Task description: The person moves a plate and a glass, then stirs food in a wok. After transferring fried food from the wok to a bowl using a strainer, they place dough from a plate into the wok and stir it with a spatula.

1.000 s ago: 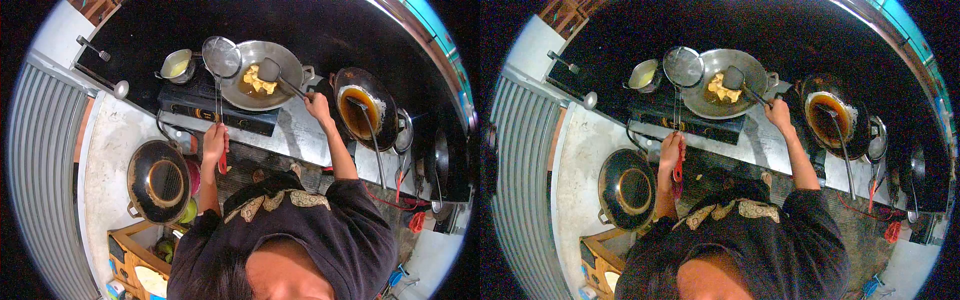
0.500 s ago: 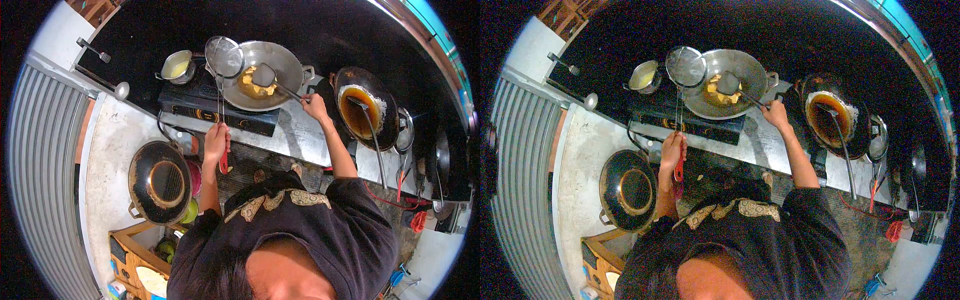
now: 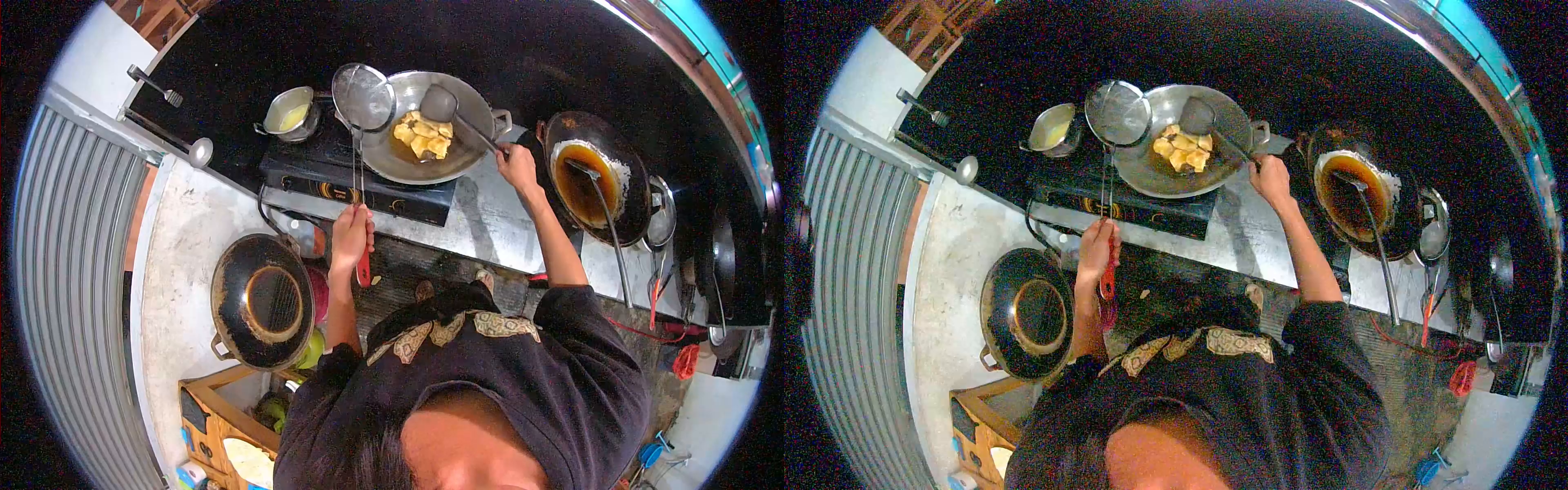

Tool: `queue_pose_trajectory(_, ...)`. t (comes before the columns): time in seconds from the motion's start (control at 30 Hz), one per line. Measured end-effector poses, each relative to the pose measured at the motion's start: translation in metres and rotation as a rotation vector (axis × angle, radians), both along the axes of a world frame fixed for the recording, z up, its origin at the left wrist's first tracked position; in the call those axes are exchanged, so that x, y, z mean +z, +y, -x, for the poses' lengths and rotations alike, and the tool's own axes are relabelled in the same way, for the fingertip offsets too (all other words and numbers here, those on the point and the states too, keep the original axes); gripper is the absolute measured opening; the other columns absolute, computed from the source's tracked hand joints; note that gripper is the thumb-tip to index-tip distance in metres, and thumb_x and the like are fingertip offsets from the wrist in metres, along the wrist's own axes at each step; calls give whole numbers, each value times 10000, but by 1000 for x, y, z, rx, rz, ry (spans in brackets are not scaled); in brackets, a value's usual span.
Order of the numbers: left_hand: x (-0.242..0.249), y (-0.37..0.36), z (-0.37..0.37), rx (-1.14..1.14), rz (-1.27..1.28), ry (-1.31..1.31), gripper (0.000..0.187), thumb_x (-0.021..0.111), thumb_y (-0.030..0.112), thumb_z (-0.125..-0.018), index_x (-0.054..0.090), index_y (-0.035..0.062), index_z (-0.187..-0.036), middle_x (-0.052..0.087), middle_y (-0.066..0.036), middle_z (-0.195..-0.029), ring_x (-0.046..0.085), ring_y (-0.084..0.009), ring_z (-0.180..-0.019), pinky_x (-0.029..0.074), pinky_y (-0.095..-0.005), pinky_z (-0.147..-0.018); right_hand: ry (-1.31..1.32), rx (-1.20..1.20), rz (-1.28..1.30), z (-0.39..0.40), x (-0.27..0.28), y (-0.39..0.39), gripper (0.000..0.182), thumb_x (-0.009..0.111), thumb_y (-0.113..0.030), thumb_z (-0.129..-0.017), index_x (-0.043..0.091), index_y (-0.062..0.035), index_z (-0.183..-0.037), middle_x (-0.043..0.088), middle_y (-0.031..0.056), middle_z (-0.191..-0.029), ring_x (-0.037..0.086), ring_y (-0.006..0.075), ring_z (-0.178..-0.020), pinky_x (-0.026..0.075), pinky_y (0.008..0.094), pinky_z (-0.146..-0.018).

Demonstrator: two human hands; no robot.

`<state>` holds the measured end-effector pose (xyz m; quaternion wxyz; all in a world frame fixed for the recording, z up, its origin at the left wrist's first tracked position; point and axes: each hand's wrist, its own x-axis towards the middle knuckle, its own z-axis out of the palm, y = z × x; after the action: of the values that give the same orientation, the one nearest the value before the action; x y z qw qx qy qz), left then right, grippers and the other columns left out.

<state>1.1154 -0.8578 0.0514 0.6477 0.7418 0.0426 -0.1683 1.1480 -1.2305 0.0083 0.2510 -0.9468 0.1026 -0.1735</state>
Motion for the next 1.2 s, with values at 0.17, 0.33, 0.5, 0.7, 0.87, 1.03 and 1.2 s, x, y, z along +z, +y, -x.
queue_pose_trajectory(0.17, -3, 1, 0, -24, -17, -17, 235, 400, 236, -941, 499, 38, -861, 492, -20, -605, 473, -92, -442, 406, -252, -376, -28, -26, 83, -12, -3, 1, 234, 606, -158, -792, 665, -12, -966, 626, 232, -738, 623, 378, -749, 492, 413, -677)
queue_pose_trajectory(0.33, 1, 3, 4, -31, -33, -16, 248, 401, 244, -942, 503, 31, -866, 494, -26, -605, 470, -93, -440, 404, -258, -375, -63, 93, 101, -5, 0, -1, 237, 626, -157, -783, 668, -22, -974, 608, 210, -667, 612, 358, -652, 473, 416, -616)
queue_pose_trajectory(0.5, 0, 3, 7, 7, -9, 15, 254, 406, 246, -944, 506, 25, -870, 492, -25, -605, 464, -93, -432, 399, -256, -373, 5, 74, -15, 1, 5, -2, 259, 640, -165, -779, 668, -23, -994, 590, 190, -618, 606, 311, -594, 461, 390, -588)
queue_pose_trajectory(0.7, 1, 2, 8, 12, 3, -14, 252, 406, 241, -946, 508, 23, -869, 490, -21, -605, 463, -89, -428, 397, -249, -372, 64, 135, -83, 4, -21, -8, 248, 642, -184, -783, 677, -20, -965, 591, 195, -626, 602, 282, -580, 457, 359, -591)
queue_pose_trajectory(0.87, 6, 4, 11, -6, -18, -49, 256, 401, 241, -949, 509, 27, -860, 491, -9, -602, 465, -86, -428, 399, -245, -373, 81, 92, -48, 8, 10, -5, 240, 634, -173, -780, 678, -14, -953, 611, 213, -669, 623, 317, -636, 474, 372, -630)
queue_pose_trajectory(1.03, 3, 7, 10, -57, -97, -121, 300, 402, 301, -939, 518, 54, -815, 494, -11, -593, 478, -110, -441, 404, -264, -391, 9, 46, 232, -3, 31, -20, 226, 582, -140, -775, 663, -9, -940, 632, 229, -799, 620, 382, -786, 490, 439, -725)
queue_pose_trajectory(1.2, 14, 6, 12, -41, -110, -136, 250, 409, 235, -934, 507, 28, -835, 492, -12, -592, 476, -94, -431, 404, -252, -381, 137, 4, 327, -14, 45, -30, 249, 595, -148, -759, 661, -11, -957, 642, 220, -865, 619, 371, -830, 490, 449, -760)
